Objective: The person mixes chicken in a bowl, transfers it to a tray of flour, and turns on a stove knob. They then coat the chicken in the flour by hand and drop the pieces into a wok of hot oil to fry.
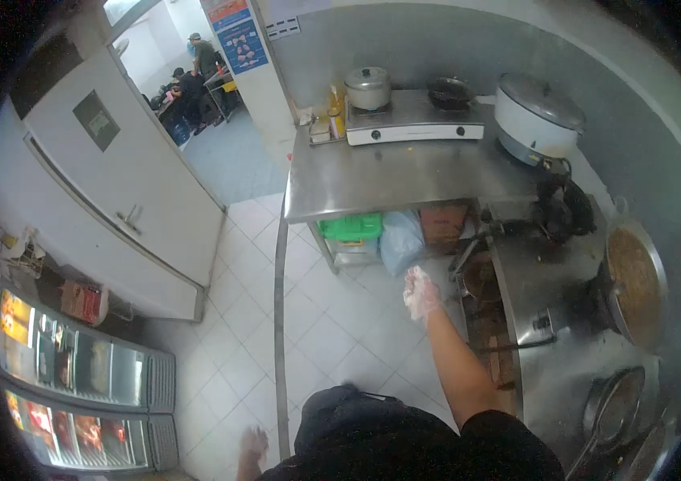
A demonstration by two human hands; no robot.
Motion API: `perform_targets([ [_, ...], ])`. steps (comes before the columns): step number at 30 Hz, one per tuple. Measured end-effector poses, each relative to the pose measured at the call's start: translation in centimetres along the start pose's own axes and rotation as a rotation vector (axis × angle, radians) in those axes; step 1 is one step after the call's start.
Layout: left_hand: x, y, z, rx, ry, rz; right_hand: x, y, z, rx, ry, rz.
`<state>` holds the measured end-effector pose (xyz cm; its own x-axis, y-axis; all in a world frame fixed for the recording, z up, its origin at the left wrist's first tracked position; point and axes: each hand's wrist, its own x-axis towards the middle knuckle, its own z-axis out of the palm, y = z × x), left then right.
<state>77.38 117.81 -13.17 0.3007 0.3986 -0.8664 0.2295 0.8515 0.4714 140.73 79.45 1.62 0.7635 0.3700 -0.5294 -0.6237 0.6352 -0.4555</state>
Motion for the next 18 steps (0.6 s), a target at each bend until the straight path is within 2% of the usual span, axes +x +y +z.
perform_targets([
  [2,-1.0,-2.1,1.5,0.02,0.223,-0.076,7.0,-1.6,3.7,-0.009,0.01,0.006],
  [4,-0.4,-2.8,4.2,0.085,0.309,-0.147,15.6,-2.4,5.3,-0.104,-0.041,-0.082],
  [5,0.2,-2.7,5.7,0.117,0.313,-0.169,21.6,-1.7,4.4,-0.446,-0.134,-0.387],
  [6,1.5,-1.9,7.4,0.159,0.311,-0.189,25.4,-1.5,4.6,-0.557,-0.129,-0.496],
  [8,4.6,1.2,11.7,0.251,0.277,-0.209,27.8,-3.6,11.2,-0.418,-0.043,-0.402],
  [9,6.4,3.0,13.8,0.302,0.247,-0.194,28.9,-4.7,13.5,-0.315,-0.006,-0.25],
  [10,8.5,5.4,16.5,0.344,0.212,-0.16,30.1,-6.0,15.9,-0.209,0.018,-0.107],
  [13,15.8,14.8,23.8,0.377,0.045,0.07,32.7,-8.9,23.5,-0.151,0.118,-0.179],
  [15,18.8,22.4,29.4,0.108,-0.106,0.153,37.7,-11.6,25.6,-0.105,0.138,-0.193],
  [16,19.8,26.7,32.4,-0.061,-0.177,0.151,42.2,-12.3,24.7,-0.059,0.117,-0.192],
  [18,14.8,33.7,41.4,-0.072,-0.134,0.267,48.7,-14.2,24.5,-0.147,0.158,-0.234],
])
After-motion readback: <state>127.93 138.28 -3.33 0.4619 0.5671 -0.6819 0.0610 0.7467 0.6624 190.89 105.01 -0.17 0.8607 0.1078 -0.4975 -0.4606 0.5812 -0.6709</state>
